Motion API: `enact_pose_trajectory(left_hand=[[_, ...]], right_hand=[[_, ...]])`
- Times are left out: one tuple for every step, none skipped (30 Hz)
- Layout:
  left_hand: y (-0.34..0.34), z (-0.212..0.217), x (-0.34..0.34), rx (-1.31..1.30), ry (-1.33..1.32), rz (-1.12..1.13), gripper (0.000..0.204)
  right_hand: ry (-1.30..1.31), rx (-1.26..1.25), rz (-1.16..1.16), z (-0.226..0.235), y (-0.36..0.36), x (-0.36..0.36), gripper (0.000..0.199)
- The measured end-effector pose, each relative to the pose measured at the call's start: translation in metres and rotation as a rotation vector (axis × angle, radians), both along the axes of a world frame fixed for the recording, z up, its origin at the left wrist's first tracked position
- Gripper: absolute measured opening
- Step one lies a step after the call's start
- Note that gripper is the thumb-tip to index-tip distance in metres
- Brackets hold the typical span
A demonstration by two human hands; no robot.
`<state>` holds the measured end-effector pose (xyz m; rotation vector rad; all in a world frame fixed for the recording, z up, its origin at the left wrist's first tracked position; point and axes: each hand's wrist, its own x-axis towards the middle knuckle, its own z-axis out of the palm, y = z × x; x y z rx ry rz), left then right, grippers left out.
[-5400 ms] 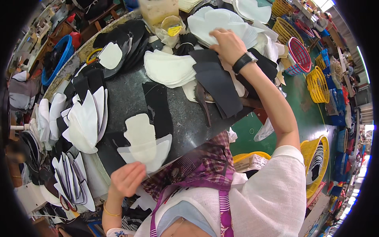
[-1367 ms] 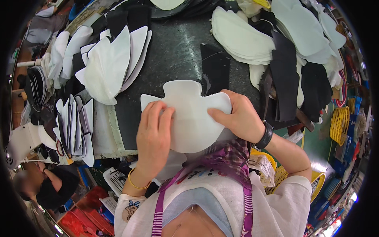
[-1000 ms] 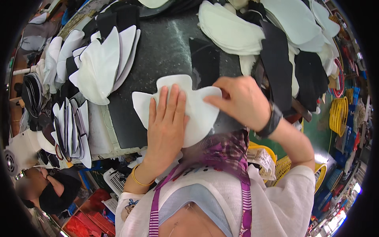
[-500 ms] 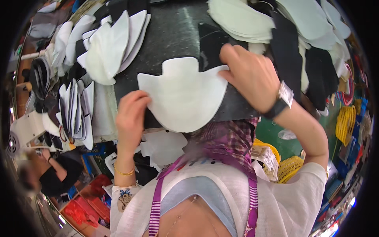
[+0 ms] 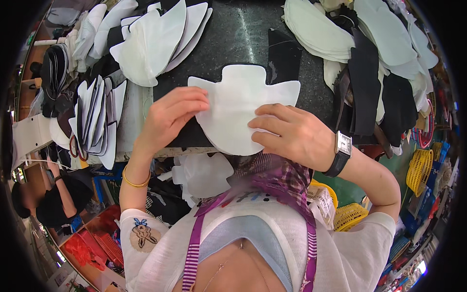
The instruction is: The person assembles shoe components by placing fabric linings onto padded inserts and smoothing them down by hand.
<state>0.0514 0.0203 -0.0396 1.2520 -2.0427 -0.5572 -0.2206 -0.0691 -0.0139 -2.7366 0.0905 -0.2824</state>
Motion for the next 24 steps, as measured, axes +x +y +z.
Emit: enact_pose_trajectory(left_hand=[[-0.001,0.001,0.001,-0.020,0.036,0.035,0.022],[-0.002,0.004,0.000,-0.021,0.038,0.028,0.022],[-0.002,0.008,-0.005,0.052,0.080,0.064,0.026],[-0.001,0.011,-0.009,0.125,0.120,0.099,0.034],[-0.002,0.012,-0.010,0.124,0.125,0.093,0.034],[-0.003,0.013,-0.010,0.112,0.099,0.078,0.043],[-0.004,0.014,-0.011,0.101,0.073,0.063,0.052],[-0.004,0.014,-0.014,0.108,0.028,0.074,0.058],[-0.003,0.014,-0.016,0.110,0.024,0.074,0.058],[-0.003,0.014,-0.019,0.147,0.003,0.112,0.062],[-0.002,0.014,-0.022,0.184,-0.017,0.151,0.066],[-0.002,0.016,-0.029,0.185,-0.018,0.147,0.066],[-0.002,0.021,-0.038,0.127,-0.091,0.171,0.058],[-0.003,0.023,-0.042,0.068,-0.163,0.196,0.049],[-0.005,0.021,-0.041,0.071,-0.163,0.196,0.049],[-0.008,0.019,-0.040,0.045,-0.193,0.193,0.041],[-0.011,0.016,-0.038,0.019,-0.222,0.189,0.033],[-0.016,0.016,-0.033,0.025,-0.222,0.196,0.033],[-0.026,0.018,-0.024,0.158,-0.163,0.197,0.030],[-0.036,0.020,-0.017,0.290,-0.101,0.199,0.027],[-0.049,0.023,-0.015,0.290,-0.099,0.204,0.027],[-0.064,0.027,-0.015,0.373,-0.172,0.180,0.026],[-0.076,0.028,-0.016,0.456,-0.245,0.156,0.025],[-0.083,0.026,-0.016,0.456,-0.223,0.143,0.028]], right_hand=[[-0.004,0.033,0.007,-0.001,-0.001,0.001,0.029],[-0.009,0.066,0.013,-0.002,-0.002,0.001,0.025],[-0.004,0.065,0.008,-0.003,-0.004,0.003,0.025],[-0.045,0.143,-0.023,-0.005,-0.006,0.006,0.021],[-0.087,0.221,-0.053,-0.006,-0.005,0.010,0.018],[-0.168,0.414,-0.191,-0.008,-0.004,0.014,0.010],[-0.166,0.410,-0.197,-0.005,-0.006,0.016,0.010],[-0.046,0.536,-0.340,0.001,-0.009,0.018,0.008],[0.071,0.666,-0.478,0.007,-0.011,0.023,0.007],[0.054,0.664,-0.510,0.011,-0.015,0.029,0.010],[0.050,0.668,-0.508,0.009,-0.019,0.033,0.010],[0.032,0.703,-0.543,0.007,-0.024,0.034,0.012],[0.013,0.739,-0.577,0.004,-0.030,0.035,0.013],[0.064,0.807,-0.588,0.000,-0.037,0.034,0.014],[0.066,0.809,-0.588,0.000,-0.040,0.034,0.014],[0.094,0.899,-0.575,0.003,-0.043,0.034,0.015],[0.124,0.988,-0.563,0.004,-0.046,0.033,0.015],[0.171,1.029,-0.556,0.004,-0.048,0.031,0.029],[0.176,1.031,-0.548,0.004,-0.044,0.031,0.029],[0.047,1.173,-0.524,0.006,-0.036,0.030,0.033],[-0.086,1.308,-0.501,0.006,-0.034,0.029,0.038],[-0.055,1.273,-0.490,0.000,-0.038,0.025,0.048],[-0.049,1.272,-0.484,-0.002,-0.042,0.023,0.048],[-0.003,1.260,-0.518,-0.006,-0.044,0.022,0.045]])
